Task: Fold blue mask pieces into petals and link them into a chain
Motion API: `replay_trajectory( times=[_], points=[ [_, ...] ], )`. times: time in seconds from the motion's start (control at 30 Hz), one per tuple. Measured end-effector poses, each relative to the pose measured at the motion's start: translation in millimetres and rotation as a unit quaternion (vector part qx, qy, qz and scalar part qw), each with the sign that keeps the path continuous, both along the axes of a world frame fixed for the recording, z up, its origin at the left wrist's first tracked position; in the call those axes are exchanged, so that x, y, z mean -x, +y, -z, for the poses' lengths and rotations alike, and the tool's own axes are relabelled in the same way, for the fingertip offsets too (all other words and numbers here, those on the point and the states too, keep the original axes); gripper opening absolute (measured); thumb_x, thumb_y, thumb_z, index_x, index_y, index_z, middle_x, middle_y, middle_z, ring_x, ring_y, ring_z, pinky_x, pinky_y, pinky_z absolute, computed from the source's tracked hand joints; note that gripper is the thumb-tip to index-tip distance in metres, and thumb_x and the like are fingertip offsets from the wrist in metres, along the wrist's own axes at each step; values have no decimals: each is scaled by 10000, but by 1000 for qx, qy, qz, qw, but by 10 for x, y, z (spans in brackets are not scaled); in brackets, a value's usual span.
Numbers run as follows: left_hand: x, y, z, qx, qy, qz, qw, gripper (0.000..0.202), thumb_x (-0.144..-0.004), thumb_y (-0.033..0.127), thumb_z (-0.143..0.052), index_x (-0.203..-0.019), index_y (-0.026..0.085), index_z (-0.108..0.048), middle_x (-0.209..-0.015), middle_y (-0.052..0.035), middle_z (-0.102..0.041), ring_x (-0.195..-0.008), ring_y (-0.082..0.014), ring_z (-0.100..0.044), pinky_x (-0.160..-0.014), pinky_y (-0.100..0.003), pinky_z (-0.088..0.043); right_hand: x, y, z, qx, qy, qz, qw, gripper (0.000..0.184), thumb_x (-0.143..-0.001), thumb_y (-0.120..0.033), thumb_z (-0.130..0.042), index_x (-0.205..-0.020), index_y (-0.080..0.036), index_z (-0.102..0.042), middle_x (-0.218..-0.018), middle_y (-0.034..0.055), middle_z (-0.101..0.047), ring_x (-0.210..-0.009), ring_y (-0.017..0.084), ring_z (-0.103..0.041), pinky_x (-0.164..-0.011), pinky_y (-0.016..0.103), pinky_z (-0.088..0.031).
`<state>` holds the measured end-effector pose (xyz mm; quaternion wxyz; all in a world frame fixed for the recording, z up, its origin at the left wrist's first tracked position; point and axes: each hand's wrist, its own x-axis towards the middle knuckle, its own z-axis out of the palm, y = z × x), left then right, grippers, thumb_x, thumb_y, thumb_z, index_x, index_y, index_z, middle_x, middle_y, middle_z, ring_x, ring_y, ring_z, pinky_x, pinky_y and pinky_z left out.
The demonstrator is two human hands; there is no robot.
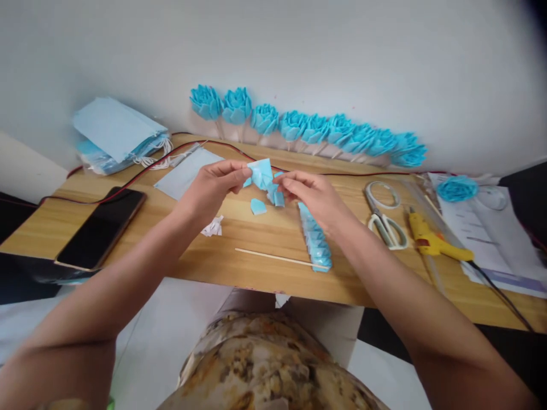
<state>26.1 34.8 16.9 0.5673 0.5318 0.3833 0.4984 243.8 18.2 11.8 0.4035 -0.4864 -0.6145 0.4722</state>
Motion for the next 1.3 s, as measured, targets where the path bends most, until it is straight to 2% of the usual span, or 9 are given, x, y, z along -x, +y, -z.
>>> replay_trajectory(
  times=[0.13, 0.4, 0.57, 0.7, 0.83, 0.93, 1.03, 1.17, 1.3],
  points=[
    [-176, 4, 43, -5, -11, 22, 1000, 150, -777, 295, -757, -675, 191, -721, -603, 18, -541, -609, -97, -455, -615, -243, -367, -96, -75, -26, 33, 109, -35, 993, 229, -853, -396, -676, -969, -212, -746, -949, 32, -726, -820, 133, -630, -729, 263, -493],
    [-469, -36, 80, -3, -17, 23, 1000, 158, -766, 340, -771, -709, 197, -736, -632, 21, -562, -608, -96, -434, -609, -242, -357, -127, -149, -25, 32, 148, -23, 988, 256, -764, -337, -749, -954, -183, -672, -832, -5, -669, -734, 111, -581, -691, 263, -474],
    [-596, -60, 49, 20, -10, 18, 1000, 151, -753, 343, -775, -726, 198, -742, -604, 29, -527, -602, -96, -426, -599, -241, -351, -186, -144, 5, 26, 166, -8, 986, 249, -781, -354, -728, -961, -192, -672, -832, -3, -670, -797, 133, -611, -725, 278, -477],
    [-652, -65, 81, 17, -8, 31, 999, 171, -758, 361, -770, -717, 199, -734, -604, 28, -520, -601, -98, -423, -596, -243, -349, -245, -131, 8, 19, 144, 13, 989, 195, -784, -347, -698, -894, -189, -664, -822, -5, -673, -791, 132, -613, -730, 274, -472],
    [-646, -69, 116, 9, 23, 42, 999, 243, -800, 412, -734, -699, 193, -711, -629, 16, -524, -614, -107, -433, -598, -244, -362, -324, -119, -14, 6, 103, 33, 994, 168, -762, -343, -677, -791, -184, -631, -727, -26, -610, -686, 112, -534, -676, 265, -432],
    [-628, -70, 87, -9, 63, 44, 997, 317, -839, 498, -684, -781, 191, -738, -691, 1, -561, -646, -114, -464, -605, -242, -377, -381, -130, -37, -4, 69, 30, 997, 162, -749, -332, -667, -776, -179, -621, -700, -33, -570, -662, 107, -488, -660, 268, -398],
    [-647, -78, 17, -14, 110, 58, 992, 356, -800, 534, -716, -820, 181, -755, -733, -11, -632, -669, -121, -509, -615, -238, -396, -405, -149, -51, -23, 23, 14, 999, 161, -749, -322, -661, -763, -169, -615, -706, -34, -542, -656, 101, -451, -649, 270, -365],
    [-704, -87, -49, 3, 108, 68, 992, 242, -769, 405, -741, -771, 163, -750, -732, -13, -682, -675, -128, -559, -658, -246, -444, -417, -160, -49, -37, -36, -5, 999, 153, -767, -316, -643, -733, -173, -599, -686, -38, -523, -642, 99, -435, -640, 269, -356],
    [-691, -42, -52, -23, 128, -10, 991, 165, -796, 286, -698, -692, 159, -718, -644, 4, -638, -641, -118, -549, -645, -243, -445, -473, -232, -70, -54, -29, 14, 998, 200, -803, -334, -642, -926, -180, -673, -838, 9, -662, -761, 141, -563, -703, 288, -429]
  ],
)
